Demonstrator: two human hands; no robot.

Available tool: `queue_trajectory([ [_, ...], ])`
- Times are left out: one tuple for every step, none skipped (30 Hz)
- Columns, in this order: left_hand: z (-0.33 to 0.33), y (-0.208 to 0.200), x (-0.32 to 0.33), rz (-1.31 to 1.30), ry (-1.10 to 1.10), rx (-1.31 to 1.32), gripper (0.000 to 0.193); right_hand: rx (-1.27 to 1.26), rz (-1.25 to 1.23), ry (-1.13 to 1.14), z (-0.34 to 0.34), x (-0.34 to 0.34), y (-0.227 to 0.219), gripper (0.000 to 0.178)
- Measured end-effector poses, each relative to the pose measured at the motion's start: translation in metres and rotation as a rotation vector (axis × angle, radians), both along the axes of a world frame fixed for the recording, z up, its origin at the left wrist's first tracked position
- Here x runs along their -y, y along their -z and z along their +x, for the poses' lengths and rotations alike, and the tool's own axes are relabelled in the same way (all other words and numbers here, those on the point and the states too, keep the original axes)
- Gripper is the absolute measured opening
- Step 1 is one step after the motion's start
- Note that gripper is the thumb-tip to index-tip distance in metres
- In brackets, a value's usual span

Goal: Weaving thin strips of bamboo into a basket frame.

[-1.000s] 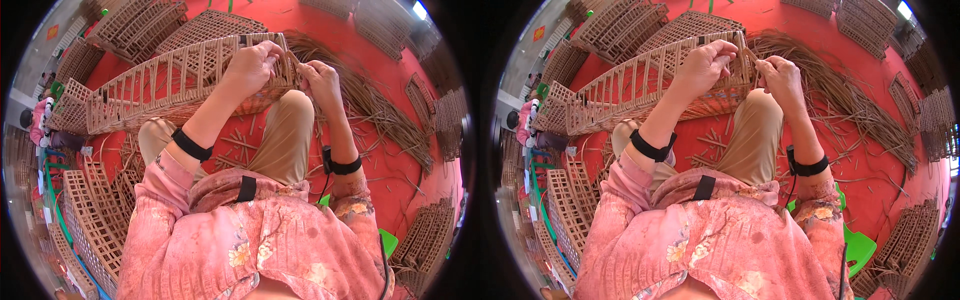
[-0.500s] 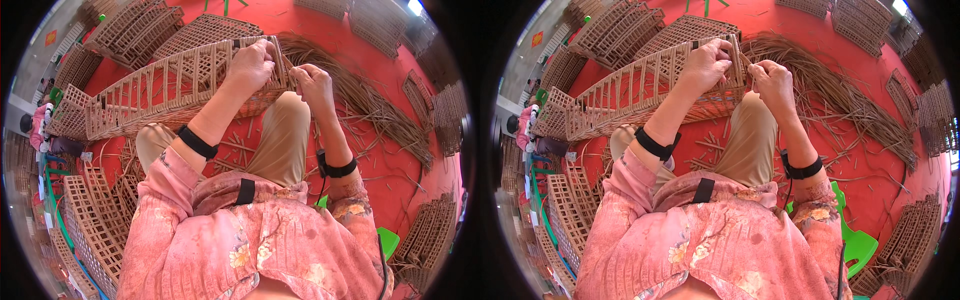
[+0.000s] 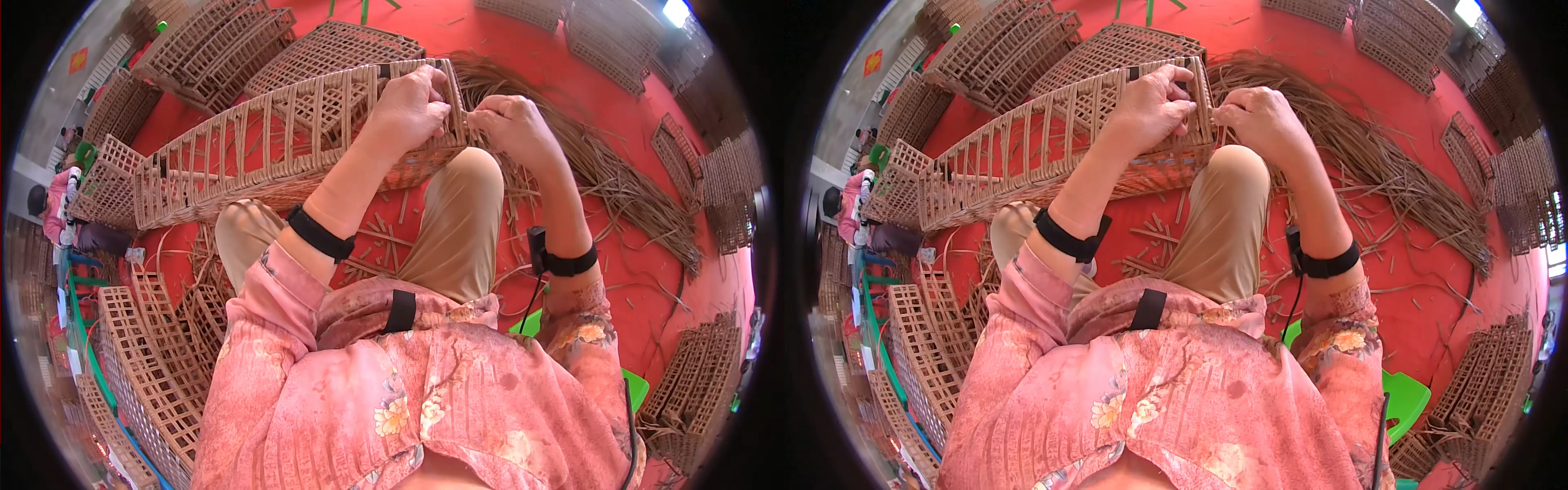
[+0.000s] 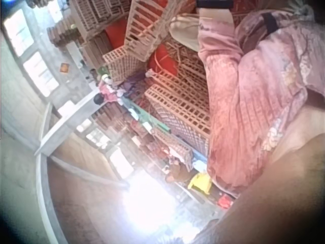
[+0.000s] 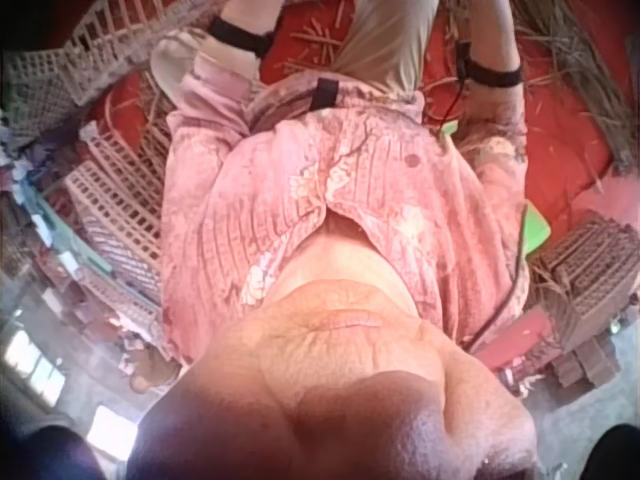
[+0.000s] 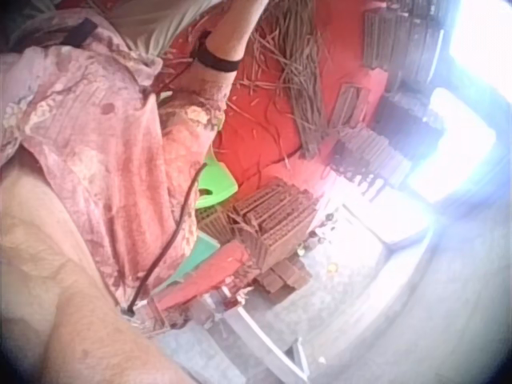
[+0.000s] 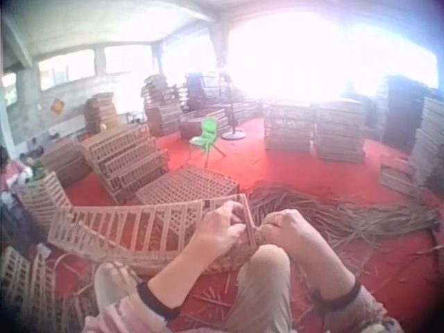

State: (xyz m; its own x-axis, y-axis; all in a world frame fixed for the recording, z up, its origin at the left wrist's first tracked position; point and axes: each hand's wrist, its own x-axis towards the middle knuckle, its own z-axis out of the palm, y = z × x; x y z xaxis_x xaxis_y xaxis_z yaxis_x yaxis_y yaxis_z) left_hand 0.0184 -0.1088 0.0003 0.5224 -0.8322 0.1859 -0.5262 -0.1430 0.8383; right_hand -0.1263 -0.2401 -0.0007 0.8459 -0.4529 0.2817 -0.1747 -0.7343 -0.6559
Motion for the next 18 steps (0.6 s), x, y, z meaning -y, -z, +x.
queue_trajectory([
  [0.002,0.000,0.001,-0.002,0.014,-0.019,0.040,-0.003,0.000,0.000,0.001,0.004,0.000,0.030],
  [0.004,0.002,0.002,-0.001,0.014,-0.021,0.040,-0.044,0.112,-0.036,0.003,0.010,0.000,0.026],
  [0.006,0.004,0.003,-0.009,0.036,-0.096,0.037,-0.085,0.224,-0.072,0.003,0.013,0.000,0.022],
  [0.007,0.003,0.003,-0.018,0.056,-0.170,0.034,-0.112,0.230,-0.095,0.004,0.014,0.000,0.021],
  [0.006,0.003,0.004,-0.019,0.054,-0.170,0.034,-0.113,0.230,-0.097,0.004,0.014,-0.001,0.021],
  [0.005,0.002,0.006,-0.027,0.033,-0.194,0.029,-0.105,0.191,-0.089,0.004,0.013,-0.002,0.021],
  [0.003,0.002,0.006,-0.036,0.009,-0.217,0.025,-0.096,0.153,-0.083,0.005,0.012,-0.003,0.022],
  [0.003,0.004,0.007,-0.035,0.005,-0.217,0.025,-0.096,0.154,-0.087,0.006,0.011,-0.004,0.022],
  [0.004,0.009,0.008,-0.094,0.003,-0.230,0.021,-0.126,0.155,-0.062,0.006,0.011,-0.005,0.026],
  [0.003,0.010,0.008,-0.153,0.002,-0.242,0.017,-0.155,0.156,-0.036,0.006,0.011,-0.006,0.030],
  [0.004,0.010,0.006,-0.153,-0.001,-0.241,0.017,-0.154,0.156,-0.039,0.005,0.012,-0.004,0.030],
  [0.006,0.011,0.004,-0.182,-0.028,-0.223,0.015,-0.146,0.249,-0.049,0.001,0.015,0.000,0.029],
  [0.007,0.010,0.001,-0.214,-0.053,-0.203,0.014,-0.136,0.341,-0.057,-0.004,0.019,0.002,0.028],
  [0.008,0.010,-0.004,-0.213,-0.057,-0.203,0.014,-0.137,0.341,-0.062,-0.011,0.021,0.004,0.028],
  [0.008,0.009,-0.010,-0.234,-0.085,-0.165,0.011,-0.114,0.417,-0.016,-0.021,0.023,0.005,0.026],
  [0.008,0.008,-0.015,-0.253,-0.116,-0.125,0.009,-0.090,0.494,0.025,-0.027,0.025,0.006,0.024],
  [0.008,0.011,-0.018,-0.250,-0.121,-0.127,0.009,-0.094,0.498,0.021,-0.034,0.033,0.010,0.024],
  [0.007,0.016,-0.020,-0.264,-0.128,0.068,0.008,-0.094,0.524,0.005,-0.041,0.040,0.014,0.022],
])
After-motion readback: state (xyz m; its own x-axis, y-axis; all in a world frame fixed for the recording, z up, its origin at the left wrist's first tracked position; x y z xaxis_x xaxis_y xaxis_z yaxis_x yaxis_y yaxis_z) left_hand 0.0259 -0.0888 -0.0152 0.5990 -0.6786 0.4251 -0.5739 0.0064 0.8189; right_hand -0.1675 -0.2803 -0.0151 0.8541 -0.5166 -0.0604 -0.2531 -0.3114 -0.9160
